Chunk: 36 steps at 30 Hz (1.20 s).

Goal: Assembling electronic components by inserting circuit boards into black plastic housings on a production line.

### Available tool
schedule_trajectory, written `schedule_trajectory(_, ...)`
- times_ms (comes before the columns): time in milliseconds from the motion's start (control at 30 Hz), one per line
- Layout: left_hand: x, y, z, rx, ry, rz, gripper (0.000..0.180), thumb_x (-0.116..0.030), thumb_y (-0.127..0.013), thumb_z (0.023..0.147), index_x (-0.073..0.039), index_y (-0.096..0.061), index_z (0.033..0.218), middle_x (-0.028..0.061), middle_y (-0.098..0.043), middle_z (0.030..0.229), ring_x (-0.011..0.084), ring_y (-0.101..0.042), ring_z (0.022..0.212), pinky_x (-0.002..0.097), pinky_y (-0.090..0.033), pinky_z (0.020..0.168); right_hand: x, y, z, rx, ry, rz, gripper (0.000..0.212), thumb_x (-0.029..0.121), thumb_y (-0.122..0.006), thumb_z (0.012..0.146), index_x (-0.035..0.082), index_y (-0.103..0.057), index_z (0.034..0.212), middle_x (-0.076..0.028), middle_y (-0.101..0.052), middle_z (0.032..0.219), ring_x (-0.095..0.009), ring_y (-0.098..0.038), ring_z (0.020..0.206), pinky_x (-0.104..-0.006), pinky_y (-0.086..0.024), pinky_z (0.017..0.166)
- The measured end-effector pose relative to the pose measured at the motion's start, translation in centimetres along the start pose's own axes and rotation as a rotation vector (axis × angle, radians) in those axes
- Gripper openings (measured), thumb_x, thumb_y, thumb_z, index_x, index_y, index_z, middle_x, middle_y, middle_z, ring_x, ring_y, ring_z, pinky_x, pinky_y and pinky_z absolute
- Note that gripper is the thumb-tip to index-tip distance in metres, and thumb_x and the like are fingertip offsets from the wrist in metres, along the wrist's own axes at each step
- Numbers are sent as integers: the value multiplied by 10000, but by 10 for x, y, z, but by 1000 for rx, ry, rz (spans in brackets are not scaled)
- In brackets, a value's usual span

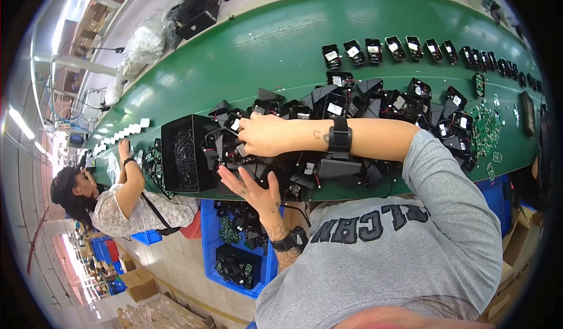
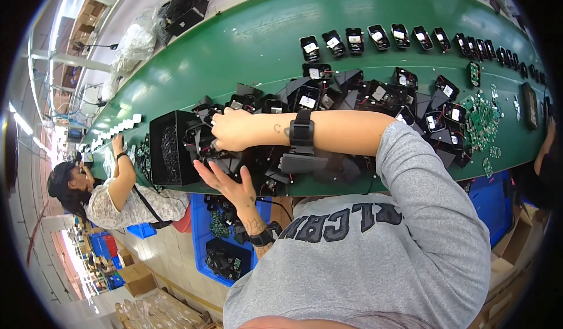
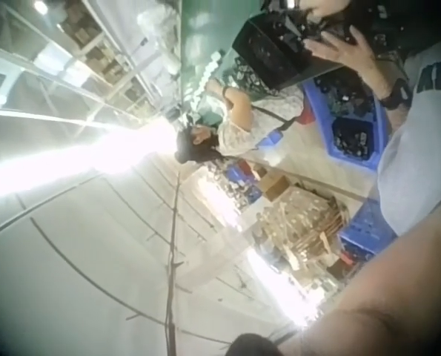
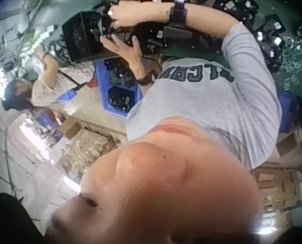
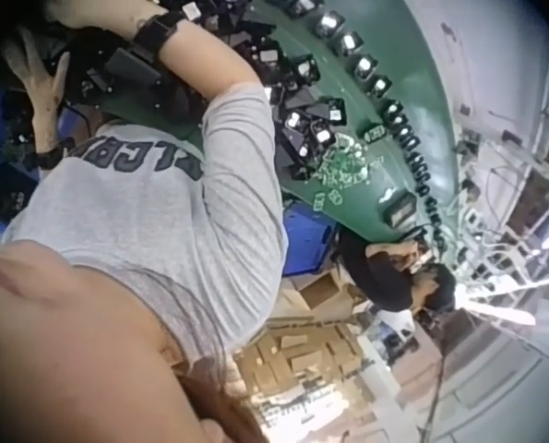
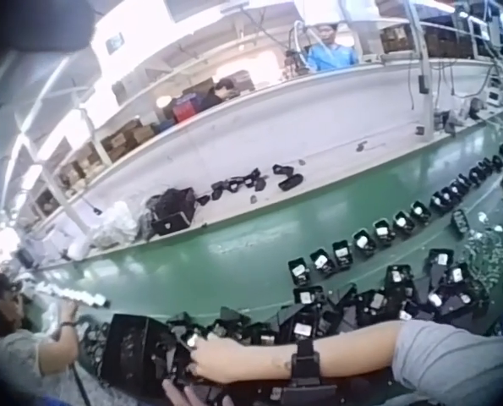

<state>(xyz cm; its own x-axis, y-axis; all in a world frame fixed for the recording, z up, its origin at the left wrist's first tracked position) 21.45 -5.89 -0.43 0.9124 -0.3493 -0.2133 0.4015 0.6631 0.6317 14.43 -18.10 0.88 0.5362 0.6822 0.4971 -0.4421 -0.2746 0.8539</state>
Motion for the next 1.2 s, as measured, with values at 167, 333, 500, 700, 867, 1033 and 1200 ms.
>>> schedule_trajectory(167, 3, -11, 17, 182, 77, -19, 580, -409, -507, 890, -122, -460, 1392, 130, -359, 1488, 394, -266, 1391, 611, -114, 1114, 6, 31, -23, 75, 129, 176, 577, 365, -618, 810, -22, -571, 1237, -202, -552, 1276, -407, -491, 1182, -451, -438, 975)
schedule_trajectory(333, -3, -9, 17, 122, 56, 175, 530, -355, -497, 904, -111, -488, 1374, 121, -375, 1483, 387, -241, 1400, 608, -91, 1115, -52, 90, -55, 142, -144, 87, 472, 422, -619, 811, 87, -648, 1143, -168, -686, 976, -343, -652, 907, -440, -518, 791)
schedule_trajectory(500, -30, -18, 23, 71, 67, 113, 494, -291, -453, 927, -68, -485, 1366, 116, -409, 1463, 365, -260, 1400, 605, -50, 1117, -161, 119, -99, -67, -318, -211, 295, 105, -540, 740, 47, -694, 985, -171, -684, 876, -338, -655, 848, -447, -523, 765)
schedule_trajectory(700, -27, -18, 18, 58, 82, 154, 466, -323, -416, 971, -44, -512, 1332, 85, -524, 1372, 368, -314, 1378, 618, -17, 1106, -150, 93, -122, -7, -162, -160, 283, 49, -556, 713, -34, -671, 958, -189, -659, 962, -354, -629, 939, -423, -508, 833)
schedule_trajectory(867, -28, -16, 28, 84, 82, 21, 473, -368, -380, 981, -32, -558, 1261, 89, -562, 1328, 383, -290, 1386, 610, 19, 1117, -164, 97, -148, 109, -299, -93, 389, 101, -595, 758, -6, -621, 1131, -173, -621, 1076, -343, -579, 1041, -428, -475, 895)
schedule_trajectory(1033, -53, 40, 95, 74, -184, -365, 413, -261, -422, 966, 40, -567, 1208, 172, -641, 1142, 332, -608, 1074, 499, -374, 1034, -102, 155, -225, -132, -309, 33, 421, 257, -614, 878, 40, -563, 1235, -135, -615, 1164, -304, -567, 1091, -398, -454, 948)
schedule_trajectory(1200, -92, -62, 161, 828, 100, -775, 251, -72, -524, 945, 1, -619, 1166, 98, -695, 955, 139, -649, 853, 254, -498, 731, -67, 211, -345, -595, -589, 66, 361, 142, -628, 861, 18, -602, 1199, -116, -658, 1074, -239, -621, 995, -333, -476, 861)
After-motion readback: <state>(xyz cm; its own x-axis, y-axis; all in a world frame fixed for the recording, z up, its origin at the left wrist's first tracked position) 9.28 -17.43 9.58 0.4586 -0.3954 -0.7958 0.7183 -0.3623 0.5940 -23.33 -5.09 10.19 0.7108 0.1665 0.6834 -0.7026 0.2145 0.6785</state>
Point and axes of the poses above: each hand's wrist, its own z-axis towards the middle knuckle, its own y-axis out of the back of the hand, x = y × z, the point moved 8 cm from there along z, towards the middle knuckle
